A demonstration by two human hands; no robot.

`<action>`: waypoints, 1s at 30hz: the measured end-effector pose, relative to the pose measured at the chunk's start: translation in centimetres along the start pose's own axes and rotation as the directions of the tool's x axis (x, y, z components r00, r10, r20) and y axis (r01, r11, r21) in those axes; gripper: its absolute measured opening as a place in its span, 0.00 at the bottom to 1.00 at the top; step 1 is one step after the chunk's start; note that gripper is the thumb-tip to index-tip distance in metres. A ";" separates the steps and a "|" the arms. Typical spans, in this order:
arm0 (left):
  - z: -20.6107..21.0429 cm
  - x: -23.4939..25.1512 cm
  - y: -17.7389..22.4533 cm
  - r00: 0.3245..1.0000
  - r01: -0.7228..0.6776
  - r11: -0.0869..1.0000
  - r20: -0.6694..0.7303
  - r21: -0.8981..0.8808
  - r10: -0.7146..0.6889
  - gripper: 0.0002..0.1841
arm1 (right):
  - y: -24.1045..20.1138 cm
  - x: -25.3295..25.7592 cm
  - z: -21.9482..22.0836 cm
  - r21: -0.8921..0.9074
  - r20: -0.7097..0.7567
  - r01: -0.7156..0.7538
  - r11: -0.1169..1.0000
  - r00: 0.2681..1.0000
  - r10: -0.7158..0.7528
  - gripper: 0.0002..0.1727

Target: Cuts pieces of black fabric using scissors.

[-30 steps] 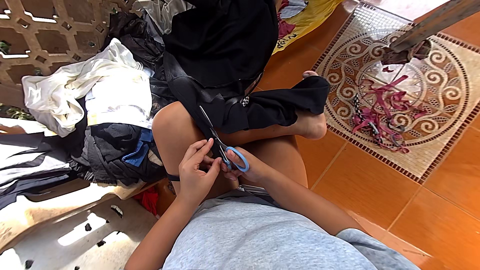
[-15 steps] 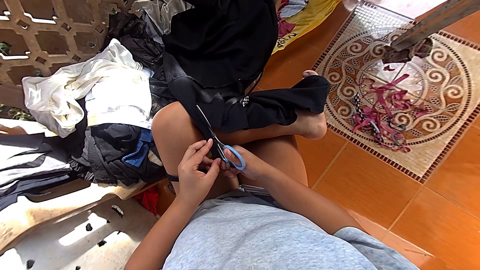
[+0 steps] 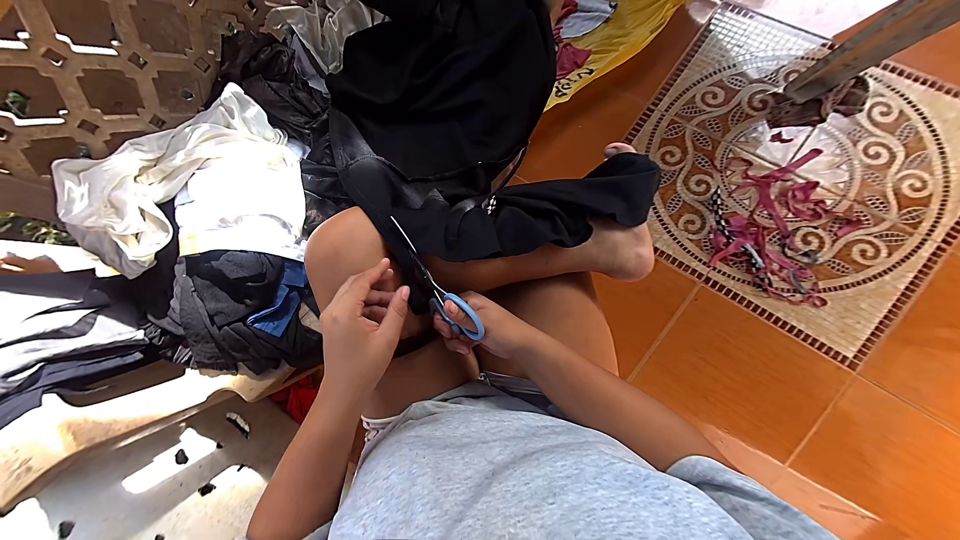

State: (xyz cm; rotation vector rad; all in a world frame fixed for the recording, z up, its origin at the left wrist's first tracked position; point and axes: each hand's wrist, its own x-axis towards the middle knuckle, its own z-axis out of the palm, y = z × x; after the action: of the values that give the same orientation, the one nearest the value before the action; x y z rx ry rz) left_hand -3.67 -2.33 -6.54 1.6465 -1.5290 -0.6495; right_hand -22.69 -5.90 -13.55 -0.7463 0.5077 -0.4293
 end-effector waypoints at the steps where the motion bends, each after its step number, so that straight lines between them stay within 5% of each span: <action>1: -0.3 0.7 0.1 1.000 0.005 1.000 -0.027 0.005 -0.005 0.19 | 0.1 0.0 0.0 -0.004 0.002 0.013 1.000 1.000 -0.013 0.20; 10: 1.2 4.3 0.8 0.995 0.040 0.996 0.089 -0.078 -0.033 0.21 | 0.0 -1.4 -0.3 0.000 0.019 0.090 0.996 0.996 -0.090 0.24; 30: 3.4 0.6 -1.0 0.989 -0.073 0.977 -0.137 -0.200 0.046 0.24 | 0.5 -2.0 -0.7 -0.046 0.132 0.107 0.993 0.986 -0.100 0.28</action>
State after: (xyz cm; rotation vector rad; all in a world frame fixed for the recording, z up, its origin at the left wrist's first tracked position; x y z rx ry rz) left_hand -5.73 -3.66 -9.22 1.4536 -1.3644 -0.6306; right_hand -24.54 -4.86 -13.79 -0.8489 0.3605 -0.4622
